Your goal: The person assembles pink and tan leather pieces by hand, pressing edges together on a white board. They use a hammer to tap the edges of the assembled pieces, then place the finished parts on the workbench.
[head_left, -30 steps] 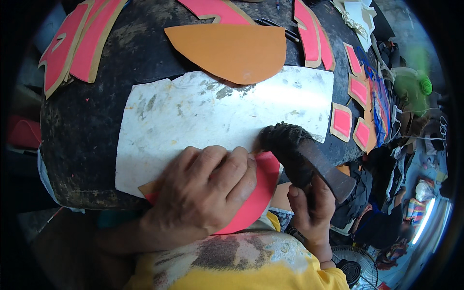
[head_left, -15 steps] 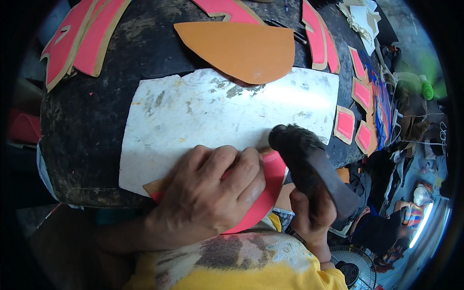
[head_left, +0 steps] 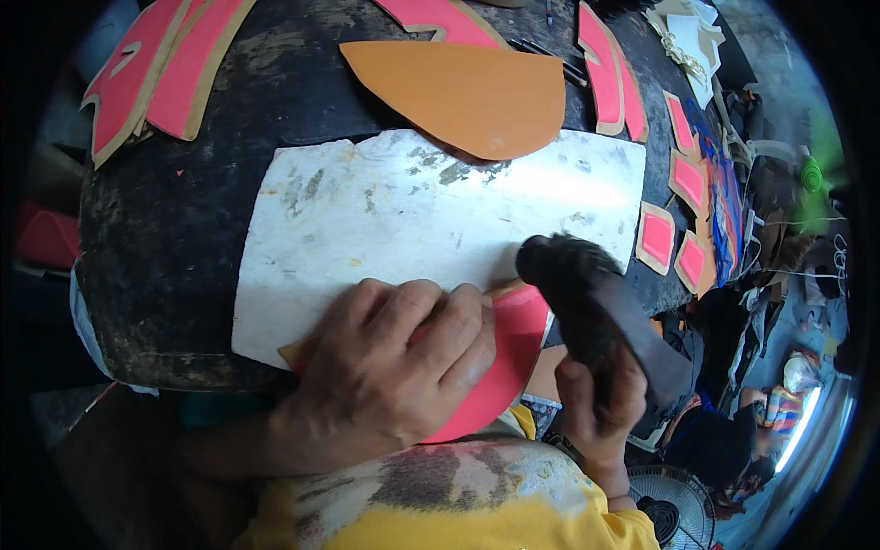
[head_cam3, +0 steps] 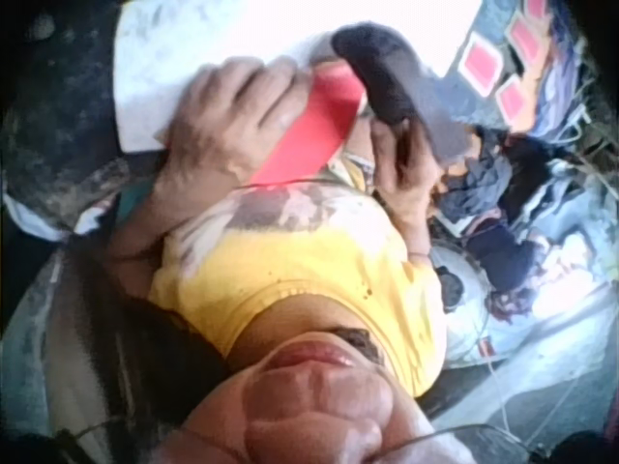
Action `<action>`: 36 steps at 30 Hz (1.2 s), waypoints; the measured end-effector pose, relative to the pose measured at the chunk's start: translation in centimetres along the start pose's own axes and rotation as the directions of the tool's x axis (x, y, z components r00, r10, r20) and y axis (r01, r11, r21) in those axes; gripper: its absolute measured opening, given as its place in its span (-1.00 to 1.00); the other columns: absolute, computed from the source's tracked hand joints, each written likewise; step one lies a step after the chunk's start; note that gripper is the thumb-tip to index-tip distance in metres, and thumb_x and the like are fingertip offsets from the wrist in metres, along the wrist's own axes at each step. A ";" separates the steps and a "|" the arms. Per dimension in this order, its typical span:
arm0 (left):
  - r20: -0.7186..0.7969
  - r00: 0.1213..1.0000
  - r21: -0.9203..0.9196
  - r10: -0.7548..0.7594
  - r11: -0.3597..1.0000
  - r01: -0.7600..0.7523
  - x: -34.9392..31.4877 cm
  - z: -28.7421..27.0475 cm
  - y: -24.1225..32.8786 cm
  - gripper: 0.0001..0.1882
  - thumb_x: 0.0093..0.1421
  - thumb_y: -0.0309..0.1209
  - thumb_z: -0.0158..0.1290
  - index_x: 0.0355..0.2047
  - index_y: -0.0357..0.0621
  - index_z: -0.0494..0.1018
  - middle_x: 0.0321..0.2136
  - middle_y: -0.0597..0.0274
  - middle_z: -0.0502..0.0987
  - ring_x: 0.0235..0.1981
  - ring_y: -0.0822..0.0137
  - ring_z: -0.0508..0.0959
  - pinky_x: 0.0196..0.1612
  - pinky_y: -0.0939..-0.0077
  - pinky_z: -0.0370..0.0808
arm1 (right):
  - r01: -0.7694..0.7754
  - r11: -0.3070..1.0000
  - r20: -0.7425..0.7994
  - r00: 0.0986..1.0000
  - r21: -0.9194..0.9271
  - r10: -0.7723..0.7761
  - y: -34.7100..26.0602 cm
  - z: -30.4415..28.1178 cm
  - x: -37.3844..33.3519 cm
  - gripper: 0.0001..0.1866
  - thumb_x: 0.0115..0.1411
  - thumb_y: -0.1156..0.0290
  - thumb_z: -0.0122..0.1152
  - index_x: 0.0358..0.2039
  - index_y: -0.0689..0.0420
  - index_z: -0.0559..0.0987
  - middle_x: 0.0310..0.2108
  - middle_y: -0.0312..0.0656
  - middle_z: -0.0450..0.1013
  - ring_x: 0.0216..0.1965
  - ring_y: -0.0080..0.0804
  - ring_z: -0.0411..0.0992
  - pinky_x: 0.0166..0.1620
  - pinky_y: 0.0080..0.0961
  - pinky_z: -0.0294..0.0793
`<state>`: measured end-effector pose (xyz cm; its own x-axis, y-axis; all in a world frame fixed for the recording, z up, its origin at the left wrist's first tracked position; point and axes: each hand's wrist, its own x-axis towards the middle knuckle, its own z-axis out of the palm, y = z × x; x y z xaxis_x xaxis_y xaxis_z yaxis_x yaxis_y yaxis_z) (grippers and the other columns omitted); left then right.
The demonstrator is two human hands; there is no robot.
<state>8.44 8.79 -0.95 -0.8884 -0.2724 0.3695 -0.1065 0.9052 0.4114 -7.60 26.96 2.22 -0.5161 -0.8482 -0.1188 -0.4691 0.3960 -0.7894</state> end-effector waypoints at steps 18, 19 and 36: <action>0.004 1.000 -0.035 0.012 0.999 -0.012 -0.1 -0.1 0.0 -0.62 0.03 -0.46 0.07 -0.12 -0.37 0.53 -0.17 0.05 0.48 -0.22 0.16 0.45 -0.23 0.28 0.43 | 0.123 0.988 0.083 0.990 -0.098 -0.115 0.3 0.5 0.6 -0.48 0.18 0.63 0.18 0.18 0.35 0.39 0.23 0.24 0.30 0.18 0.09 0.38 0.22 -0.26 0.32; -0.002 1.000 -0.039 0.001 0.999 -0.001 -0.2 -0.2 0.0 -0.62 0.03 -0.46 0.07 -0.12 -0.36 0.53 -0.17 0.05 0.48 -0.22 0.16 0.45 -0.23 0.28 0.43 | 0.151 0.976 0.113 0.984 -0.157 -0.134 0.4 0.4 0.9 -0.51 0.16 0.64 0.19 0.14 0.34 0.44 0.24 0.24 0.29 0.17 0.13 0.39 0.21 -0.26 0.33; -0.043 0.998 0.022 0.040 0.999 -0.039 -1.2 0.0 -0.7 -0.78 0.09 -0.40 0.06 -0.27 -0.24 0.54 -0.22 0.15 0.47 -0.27 0.27 0.41 -0.29 0.39 0.37 | 0.002 0.998 0.111 0.994 -0.065 0.005 -0.7 0.4 0.3 -0.48 0.24 0.58 0.16 0.21 0.39 0.34 0.24 0.22 0.30 0.23 0.01 0.34 0.29 -0.24 0.22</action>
<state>9.57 8.50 -1.66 -0.8720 -0.2500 0.4208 -0.0819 0.9221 0.3782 -7.18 26.30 2.46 -0.4362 -0.8798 -0.1889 -0.5160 0.4165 -0.7485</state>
